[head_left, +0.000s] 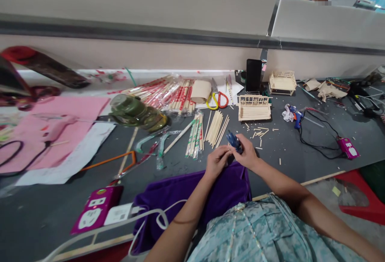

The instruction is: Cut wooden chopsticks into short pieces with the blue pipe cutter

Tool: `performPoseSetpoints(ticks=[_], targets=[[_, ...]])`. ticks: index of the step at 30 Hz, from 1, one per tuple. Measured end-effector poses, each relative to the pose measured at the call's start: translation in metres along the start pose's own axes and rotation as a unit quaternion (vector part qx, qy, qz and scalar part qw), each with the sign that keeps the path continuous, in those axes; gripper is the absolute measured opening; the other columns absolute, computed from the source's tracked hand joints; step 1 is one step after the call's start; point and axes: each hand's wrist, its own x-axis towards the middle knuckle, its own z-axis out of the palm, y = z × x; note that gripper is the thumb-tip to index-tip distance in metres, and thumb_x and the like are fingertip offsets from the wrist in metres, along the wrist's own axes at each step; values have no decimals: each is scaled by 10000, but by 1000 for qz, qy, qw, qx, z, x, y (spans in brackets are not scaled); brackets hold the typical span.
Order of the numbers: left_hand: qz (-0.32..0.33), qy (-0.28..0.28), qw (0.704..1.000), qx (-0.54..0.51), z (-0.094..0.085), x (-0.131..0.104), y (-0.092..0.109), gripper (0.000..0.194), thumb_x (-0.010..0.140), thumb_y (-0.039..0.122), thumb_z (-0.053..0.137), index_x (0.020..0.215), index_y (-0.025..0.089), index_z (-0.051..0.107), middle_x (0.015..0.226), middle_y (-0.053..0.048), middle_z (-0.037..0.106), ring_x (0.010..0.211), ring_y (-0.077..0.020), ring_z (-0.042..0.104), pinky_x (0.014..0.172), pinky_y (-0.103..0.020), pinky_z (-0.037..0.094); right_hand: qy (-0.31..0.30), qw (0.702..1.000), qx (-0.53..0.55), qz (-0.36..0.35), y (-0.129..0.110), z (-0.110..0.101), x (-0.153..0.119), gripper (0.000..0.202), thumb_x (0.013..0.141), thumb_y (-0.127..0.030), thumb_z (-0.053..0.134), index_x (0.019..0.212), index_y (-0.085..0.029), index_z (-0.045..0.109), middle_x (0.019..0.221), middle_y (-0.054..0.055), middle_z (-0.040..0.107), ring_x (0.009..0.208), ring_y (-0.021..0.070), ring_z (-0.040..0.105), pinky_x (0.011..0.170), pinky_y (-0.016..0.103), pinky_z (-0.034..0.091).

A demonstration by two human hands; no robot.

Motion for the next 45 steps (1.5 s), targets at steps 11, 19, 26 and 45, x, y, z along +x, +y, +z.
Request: performPoseSetpoints(ticks=[11,19,26,45], targets=[[-23,13,1000,12,0,2,-12,253,814,389,626,775,187,774,725,-28,748,681,-183,655,689,-274,515,-13,998,-53,-7,14,13,-1,264,796,-235,577,1060,-222,584,987,83,681,936,250,654,857,361,532],[28,-17,999,-11,2,8,-11,294,876,433,646,773,194,786,814,-64,757,777,-185,680,754,-284,527,88,982,150,71,12,10,11,236,850,-364,663,1038,-248,580,914,6,696,801,171,683,797,312,567],[60,-51,996,38,3,8,-13,268,870,438,682,803,209,803,825,-83,765,824,-208,690,785,-314,517,131,975,163,80,7,4,21,226,785,-381,732,918,-226,636,821,-2,699,768,175,675,812,338,559],[-77,-26,991,-105,8,7,19,429,883,547,613,888,143,758,748,-44,690,640,-138,550,568,-231,401,263,939,185,121,4,-41,35,289,764,-407,750,905,-196,611,712,-21,651,644,148,620,671,293,507]])
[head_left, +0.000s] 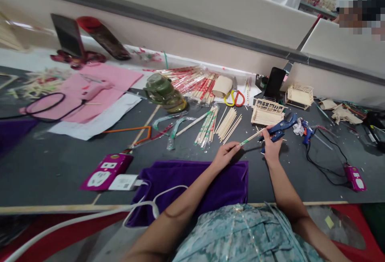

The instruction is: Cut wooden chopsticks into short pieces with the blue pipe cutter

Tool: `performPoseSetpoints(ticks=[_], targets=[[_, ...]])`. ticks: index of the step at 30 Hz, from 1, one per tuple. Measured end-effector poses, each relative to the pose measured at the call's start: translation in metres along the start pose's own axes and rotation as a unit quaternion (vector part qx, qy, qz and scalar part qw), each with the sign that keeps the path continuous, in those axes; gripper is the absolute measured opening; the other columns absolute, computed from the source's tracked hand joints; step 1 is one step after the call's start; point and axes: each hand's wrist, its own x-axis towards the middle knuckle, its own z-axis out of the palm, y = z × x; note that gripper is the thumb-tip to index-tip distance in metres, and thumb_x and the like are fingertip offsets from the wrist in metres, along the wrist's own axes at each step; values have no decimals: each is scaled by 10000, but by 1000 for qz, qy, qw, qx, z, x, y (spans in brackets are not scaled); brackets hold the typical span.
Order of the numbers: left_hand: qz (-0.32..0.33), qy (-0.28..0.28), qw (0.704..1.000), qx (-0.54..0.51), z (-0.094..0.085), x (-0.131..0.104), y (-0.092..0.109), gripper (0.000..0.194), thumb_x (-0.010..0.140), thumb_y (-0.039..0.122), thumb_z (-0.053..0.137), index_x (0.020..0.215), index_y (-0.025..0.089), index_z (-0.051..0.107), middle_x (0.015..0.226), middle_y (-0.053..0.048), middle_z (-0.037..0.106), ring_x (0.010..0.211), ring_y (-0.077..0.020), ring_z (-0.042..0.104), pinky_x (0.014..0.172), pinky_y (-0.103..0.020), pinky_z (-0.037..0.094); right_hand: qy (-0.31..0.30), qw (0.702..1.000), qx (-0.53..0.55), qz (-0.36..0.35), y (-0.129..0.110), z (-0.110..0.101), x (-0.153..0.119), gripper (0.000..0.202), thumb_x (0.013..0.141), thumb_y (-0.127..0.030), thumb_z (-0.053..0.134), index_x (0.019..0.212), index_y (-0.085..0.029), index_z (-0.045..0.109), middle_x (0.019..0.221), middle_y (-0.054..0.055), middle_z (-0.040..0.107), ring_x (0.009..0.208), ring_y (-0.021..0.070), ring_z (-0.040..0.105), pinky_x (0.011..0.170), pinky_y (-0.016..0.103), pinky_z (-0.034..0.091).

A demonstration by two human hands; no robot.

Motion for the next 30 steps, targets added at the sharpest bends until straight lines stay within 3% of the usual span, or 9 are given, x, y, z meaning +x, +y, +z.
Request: performPoseSetpoints(ticks=[5,13,19,21,23,25,28,30], targets=[[-27,-59,998,22,-1,4,4,445,878,548,608,871,133,768,670,-21,648,596,-121,503,549,-225,354,30,999,-40,-6,3,-12,6,312,727,-406,767,895,-185,624,753,-14,652,648,133,583,648,274,479],[-28,-61,998,20,-12,7,11,448,866,555,619,875,128,757,611,-7,604,574,-121,510,555,-225,385,19,999,-34,14,8,-17,10,313,679,-374,797,858,-190,617,731,-20,656,664,135,594,680,281,506],[-2,-84,995,56,-41,7,23,411,861,534,640,772,149,754,638,-19,644,589,-125,527,546,-218,394,70,997,-20,6,7,-24,23,373,635,-394,831,835,-203,582,703,-42,609,610,133,589,623,285,513],[-10,-57,997,53,-57,5,23,388,828,526,680,733,155,741,641,-18,648,599,-126,535,551,-216,402,105,994,-15,-6,4,-33,34,390,636,-410,829,842,-208,567,705,-52,594,591,125,582,595,275,504],[-36,35,998,27,-71,4,21,356,803,506,702,726,159,724,593,1,596,552,-108,486,508,-203,357,140,990,-5,-8,1,-44,45,398,636,-417,824,848,-213,557,693,-62,581,562,118,577,540,252,472],[-69,151,986,-27,-81,4,19,338,788,495,701,736,161,694,490,50,446,450,-77,347,443,-196,252,165,986,9,7,-2,-56,53,411,611,-405,832,849,-216,554,695,-59,592,545,118,588,459,220,398],[-81,278,952,-101,-82,9,19,312,771,478,687,749,169,645,460,97,292,403,-61,204,420,-203,155,161,986,27,45,-2,-68,57,445,577,-402,843,862,-218,556,688,-54,600,529,123,596,393,198,289],[-73,291,947,-111,-73,15,22,303,777,469,677,768,168,640,477,94,297,411,-63,209,426,-210,149,138,988,31,67,-1,-71,53,465,567,-414,848,870,-220,554,672,-57,593,517,119,582,392,197,273]])
